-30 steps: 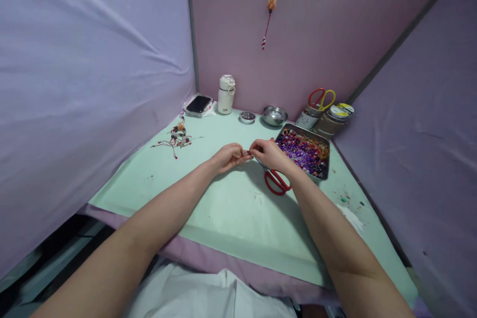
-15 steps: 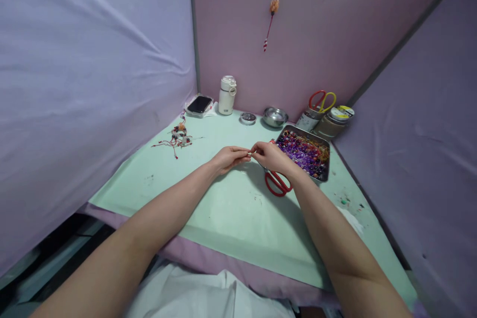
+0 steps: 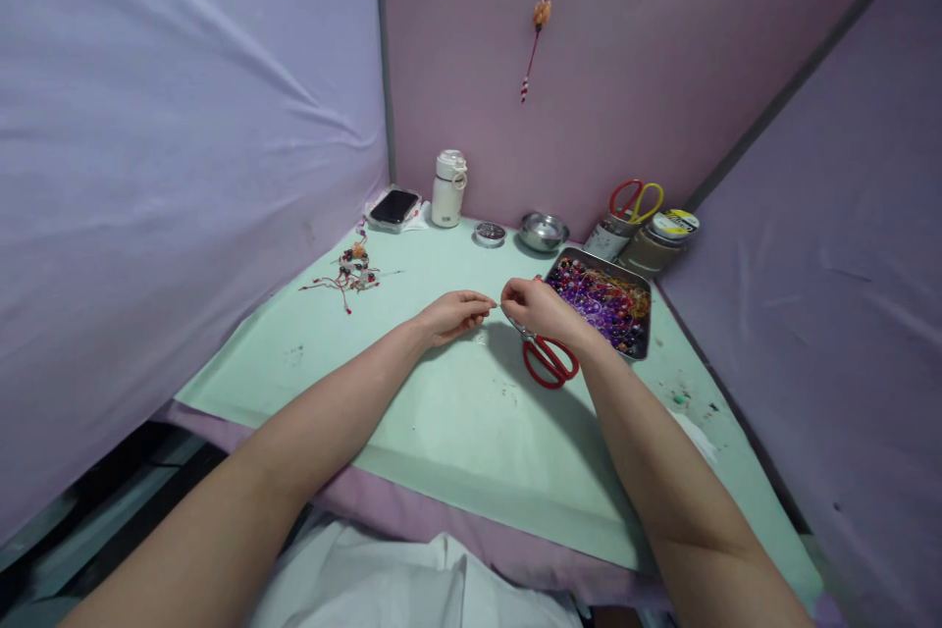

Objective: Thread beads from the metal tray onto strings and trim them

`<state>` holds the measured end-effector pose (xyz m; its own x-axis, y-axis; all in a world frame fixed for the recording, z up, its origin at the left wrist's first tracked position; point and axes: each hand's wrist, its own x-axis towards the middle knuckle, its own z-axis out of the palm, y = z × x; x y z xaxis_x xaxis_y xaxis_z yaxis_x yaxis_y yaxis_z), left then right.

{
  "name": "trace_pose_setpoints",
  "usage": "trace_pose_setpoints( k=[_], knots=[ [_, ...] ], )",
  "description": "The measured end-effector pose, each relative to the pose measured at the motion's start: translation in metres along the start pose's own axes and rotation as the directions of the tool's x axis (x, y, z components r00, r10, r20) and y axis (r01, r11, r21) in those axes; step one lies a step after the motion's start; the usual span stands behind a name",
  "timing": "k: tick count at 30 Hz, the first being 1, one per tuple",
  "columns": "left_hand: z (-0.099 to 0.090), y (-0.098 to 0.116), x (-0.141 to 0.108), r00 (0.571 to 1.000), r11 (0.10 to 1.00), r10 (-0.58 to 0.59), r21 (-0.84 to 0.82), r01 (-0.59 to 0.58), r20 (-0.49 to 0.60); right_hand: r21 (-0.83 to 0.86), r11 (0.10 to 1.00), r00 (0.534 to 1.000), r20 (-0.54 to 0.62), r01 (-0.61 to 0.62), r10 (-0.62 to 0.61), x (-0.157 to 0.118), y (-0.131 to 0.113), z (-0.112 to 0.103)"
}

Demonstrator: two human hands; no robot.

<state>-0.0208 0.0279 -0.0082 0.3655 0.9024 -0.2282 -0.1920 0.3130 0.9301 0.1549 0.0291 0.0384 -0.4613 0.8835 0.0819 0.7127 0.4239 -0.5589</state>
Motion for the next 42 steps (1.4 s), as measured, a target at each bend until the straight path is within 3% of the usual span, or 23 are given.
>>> trace_pose_setpoints(
  k=[4,10,18,25,31,36,42],
  knots=[
    [-0.001,0.0,-0.001,1.0,0.997,0.017,0.069,-0.018,0.013,0.13,0.987,0.994,0.065,-0.094,0.086,-0.002,-0.002,0.0],
    [-0.001,0.0,-0.001,1.0,0.99,0.023,0.137,-0.026,0.019,0.215,0.973,0.996,0.059,-0.083,0.072,0.001,0.006,0.006],
    [0.001,0.003,-0.002,1.0,0.991,0.027,0.134,-0.029,0.014,0.114,0.992,0.998,-0.036,-0.054,0.059,0.005,0.009,0.008],
    [-0.005,-0.003,0.003,0.999,0.99,0.04,0.139,-0.036,-0.026,0.118,0.989,0.996,0.021,-0.088,0.086,0.009,0.019,0.017],
    [-0.006,-0.003,0.004,0.996,0.995,0.041,0.092,-0.034,-0.084,-0.145,0.985,0.963,-0.237,0.093,-0.126,0.01,0.015,0.017],
    [-0.006,-0.003,0.004,0.994,0.997,0.044,0.067,-0.038,-0.101,-0.194,0.977,0.974,-0.187,0.089,-0.126,0.011,0.011,0.026],
    [-0.007,-0.003,0.007,0.992,0.998,0.049,0.049,-0.044,-0.114,-0.088,0.995,0.976,-0.208,0.046,-0.063,0.014,0.011,0.04]
  ],
)
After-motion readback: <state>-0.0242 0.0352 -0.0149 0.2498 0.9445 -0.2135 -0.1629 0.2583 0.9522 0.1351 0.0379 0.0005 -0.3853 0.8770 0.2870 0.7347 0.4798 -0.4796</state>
